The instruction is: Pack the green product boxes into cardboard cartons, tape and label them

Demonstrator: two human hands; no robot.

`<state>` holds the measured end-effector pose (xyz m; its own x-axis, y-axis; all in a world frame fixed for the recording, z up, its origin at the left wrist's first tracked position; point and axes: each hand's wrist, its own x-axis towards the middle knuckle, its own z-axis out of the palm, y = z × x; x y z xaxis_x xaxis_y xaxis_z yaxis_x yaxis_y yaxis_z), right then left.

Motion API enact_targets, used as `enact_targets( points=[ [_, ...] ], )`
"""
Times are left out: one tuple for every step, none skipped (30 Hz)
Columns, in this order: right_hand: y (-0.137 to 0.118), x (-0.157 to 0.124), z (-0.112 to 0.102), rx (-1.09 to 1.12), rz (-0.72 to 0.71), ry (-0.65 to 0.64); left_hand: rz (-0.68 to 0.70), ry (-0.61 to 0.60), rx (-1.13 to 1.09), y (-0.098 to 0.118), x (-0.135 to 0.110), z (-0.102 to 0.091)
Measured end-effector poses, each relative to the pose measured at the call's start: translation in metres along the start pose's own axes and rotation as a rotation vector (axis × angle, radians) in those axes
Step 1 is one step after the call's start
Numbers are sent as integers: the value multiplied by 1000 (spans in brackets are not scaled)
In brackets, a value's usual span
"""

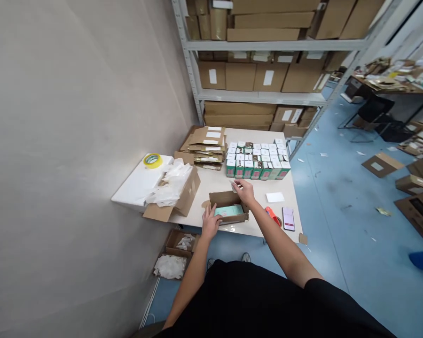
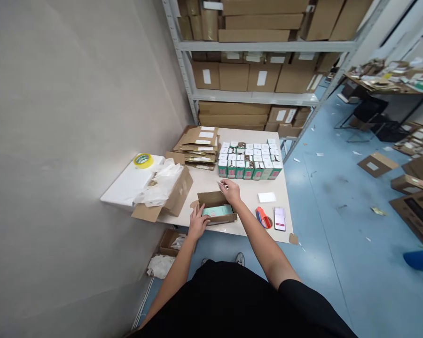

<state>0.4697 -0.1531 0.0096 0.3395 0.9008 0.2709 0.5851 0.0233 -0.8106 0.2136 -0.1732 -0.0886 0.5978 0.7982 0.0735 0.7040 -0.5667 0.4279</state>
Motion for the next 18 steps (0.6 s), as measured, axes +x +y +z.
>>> enact_targets(
  points=[
    [11, -11, -9, -13, 6, 7, 17, -19, -3, 6, 8, 7],
    [21, -22, -15, -29, 10, 8, 33, -34, -8, 13, 17, 14],
    [30, -32, -20, -49, 14, 4, 49, -46, -15, 18, 24, 21],
    [38, -41, -22, -70, 20, -3, 62, -56, -24, 23, 32, 27],
    [45, -50, -23, -92, 30, -14, 72, -65, -32, 28, 39, 34],
    [52, -57, -23, -112, 40, -30, 81, -75, -39, 31, 45, 40],
    [59, -64, -22, -125, 47, -56, 90, -87, -43, 34, 52, 46],
    [66, -69, -20, -132, 49, -90, 100, -100, -44, 36, 58, 51],
    [73, -75, -18, -135, 47, -121, 114, -113, -43, 37, 64, 55],
    [79, -80, -16, -138, 47, -139, 131, -126, -41, 36, 70, 58],
    [85, -84, -14, -142, 51, -136, 147, -140, -37, 35, 76, 61],
    [90, -88, -12, -149, 62, -111, 162, -154, -32, 33, 82, 64],
    [94, -92, -10, -158, 80, -69, 174, -168, -27, 31, 88, 66],
    [97, -96, -9, -169, 104, -20, 186, -184, -22, 28, 94, 68],
    [100, -99, -7, -180, 130, 26, 195, -201, -16, 24, 99, 70],
    [101, -102, -5, -189, 154, 61, 201, -220, -11, 20, 104, 72],
    [103, -105, -3, -197, 177, 85, 203, -241, -6, 16, 108, 74],
    [104, -107, 0, -203, 197, 100, 195, -267, -2, 11, 111, 76]
  ],
)
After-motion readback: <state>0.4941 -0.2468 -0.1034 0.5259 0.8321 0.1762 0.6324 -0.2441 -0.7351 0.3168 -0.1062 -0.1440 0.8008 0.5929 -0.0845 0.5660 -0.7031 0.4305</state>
